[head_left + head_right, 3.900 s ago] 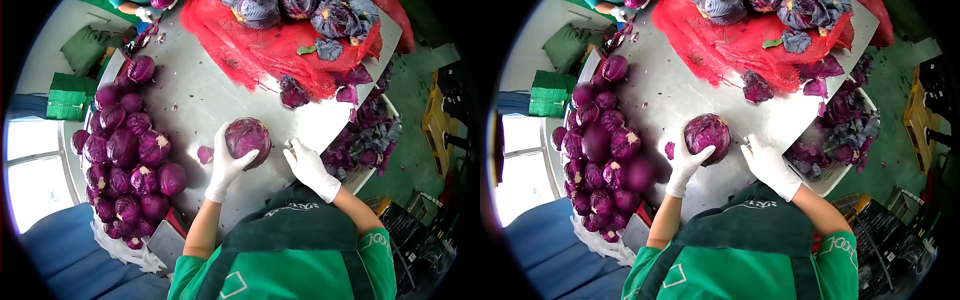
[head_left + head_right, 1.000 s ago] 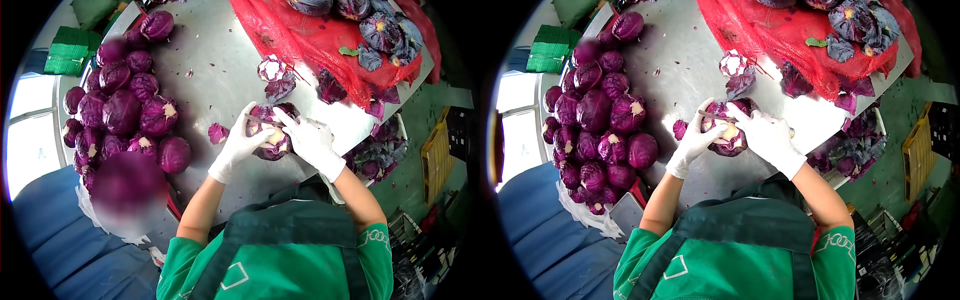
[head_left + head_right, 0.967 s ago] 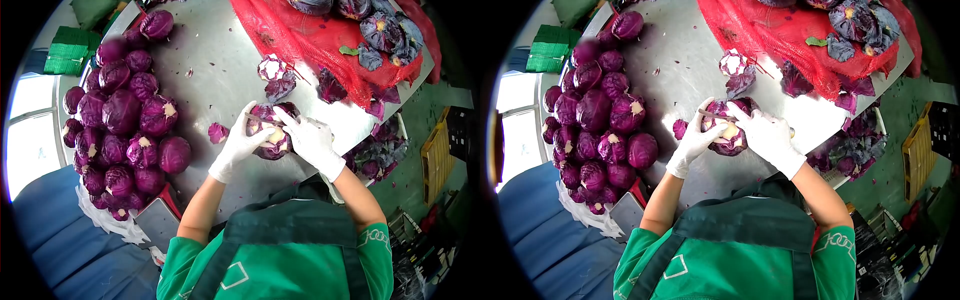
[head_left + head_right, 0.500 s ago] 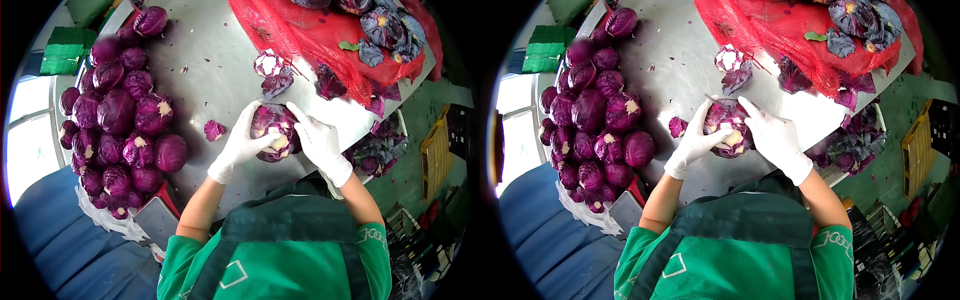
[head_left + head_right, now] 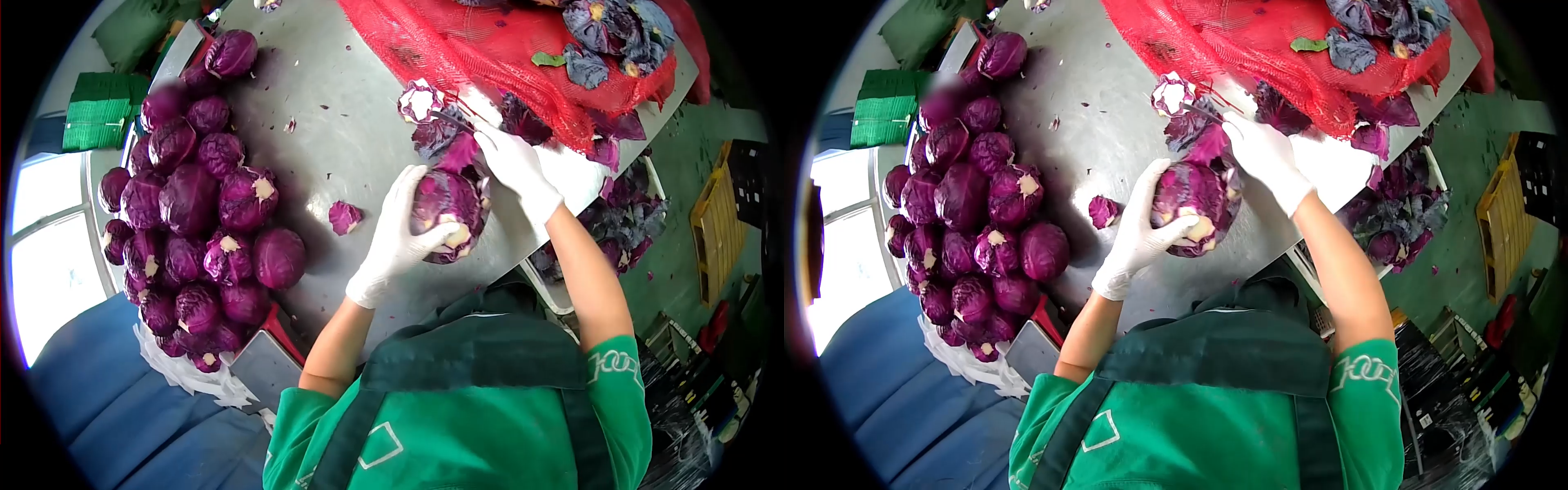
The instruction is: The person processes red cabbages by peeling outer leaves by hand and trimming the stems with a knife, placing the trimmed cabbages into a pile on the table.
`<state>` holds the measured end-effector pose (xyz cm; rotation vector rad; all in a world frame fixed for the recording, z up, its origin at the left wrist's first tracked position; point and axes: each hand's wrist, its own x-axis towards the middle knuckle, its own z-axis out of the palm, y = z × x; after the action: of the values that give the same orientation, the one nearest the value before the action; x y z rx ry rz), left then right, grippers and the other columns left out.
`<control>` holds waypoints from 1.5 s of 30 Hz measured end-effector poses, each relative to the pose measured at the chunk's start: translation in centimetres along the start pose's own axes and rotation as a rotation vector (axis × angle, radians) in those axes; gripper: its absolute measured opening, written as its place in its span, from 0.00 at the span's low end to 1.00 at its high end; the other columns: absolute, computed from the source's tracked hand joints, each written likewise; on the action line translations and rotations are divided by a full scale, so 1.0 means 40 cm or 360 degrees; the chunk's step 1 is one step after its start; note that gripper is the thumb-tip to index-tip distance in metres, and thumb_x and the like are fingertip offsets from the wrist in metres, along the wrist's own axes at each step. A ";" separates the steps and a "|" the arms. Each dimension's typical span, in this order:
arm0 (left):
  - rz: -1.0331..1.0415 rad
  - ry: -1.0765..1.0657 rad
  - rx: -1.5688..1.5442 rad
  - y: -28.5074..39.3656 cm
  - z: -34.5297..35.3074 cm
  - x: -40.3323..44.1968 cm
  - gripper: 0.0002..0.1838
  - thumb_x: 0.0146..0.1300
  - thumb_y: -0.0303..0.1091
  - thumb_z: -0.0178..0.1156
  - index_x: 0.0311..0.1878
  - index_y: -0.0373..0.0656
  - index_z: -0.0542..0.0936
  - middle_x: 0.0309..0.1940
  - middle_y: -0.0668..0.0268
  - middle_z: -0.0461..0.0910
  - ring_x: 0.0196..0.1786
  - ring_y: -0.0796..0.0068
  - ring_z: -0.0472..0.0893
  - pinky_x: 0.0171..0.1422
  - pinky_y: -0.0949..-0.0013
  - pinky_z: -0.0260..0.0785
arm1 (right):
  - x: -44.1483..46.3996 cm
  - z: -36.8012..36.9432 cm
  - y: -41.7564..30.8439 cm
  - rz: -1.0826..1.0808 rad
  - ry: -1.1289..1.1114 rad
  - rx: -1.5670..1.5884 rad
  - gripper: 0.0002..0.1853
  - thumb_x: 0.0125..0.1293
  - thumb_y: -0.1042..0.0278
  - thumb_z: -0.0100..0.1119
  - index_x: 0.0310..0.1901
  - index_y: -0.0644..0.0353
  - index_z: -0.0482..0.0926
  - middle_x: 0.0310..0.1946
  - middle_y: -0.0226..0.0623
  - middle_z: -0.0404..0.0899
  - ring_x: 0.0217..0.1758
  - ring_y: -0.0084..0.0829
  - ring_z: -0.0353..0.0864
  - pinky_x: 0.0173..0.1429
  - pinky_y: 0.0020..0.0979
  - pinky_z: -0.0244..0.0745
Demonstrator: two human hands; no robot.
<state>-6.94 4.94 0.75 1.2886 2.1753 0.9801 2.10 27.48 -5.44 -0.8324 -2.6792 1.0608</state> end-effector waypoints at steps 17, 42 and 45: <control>-0.0433 0.0449 -0.0449 -0.006 0.016 -0.082 0.42 0.57 0.35 0.72 0.72 0.40 0.63 0.65 0.56 0.66 0.68 0.64 0.68 0.74 0.60 0.59 | -0.363 0.024 -0.211 0.0112 0.0116 0.0156 0.26 0.73 0.64 0.52 0.72 0.49 0.66 0.40 0.42 0.85 0.35 0.44 0.85 0.38 0.40 0.79; -0.0315 0.0339 -0.0609 -0.050 0.005 -0.075 0.45 0.52 0.41 0.75 0.70 0.37 0.63 0.64 0.52 0.63 0.70 0.56 0.64 0.76 0.57 0.57 | -0.096 -0.077 -0.187 -0.0488 -0.0452 0.0195 0.27 0.65 0.43 0.60 0.60 0.51 0.80 0.43 0.39 0.77 0.44 0.40 0.83 0.49 0.39 0.78; -0.0342 0.0080 -0.0791 -0.050 -0.027 -0.061 0.46 0.53 0.43 0.74 0.71 0.37 0.61 0.66 0.53 0.62 0.72 0.59 0.62 0.78 0.58 0.54 | -0.081 -0.084 -0.179 -0.0611 -0.0551 -0.0011 0.20 0.68 0.49 0.57 0.55 0.52 0.80 0.41 0.38 0.78 0.41 0.39 0.84 0.43 0.39 0.79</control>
<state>-7.67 1.77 -0.02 0.7894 1.8839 1.3584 2.70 23.42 2.05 -0.1222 -2.9468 1.1819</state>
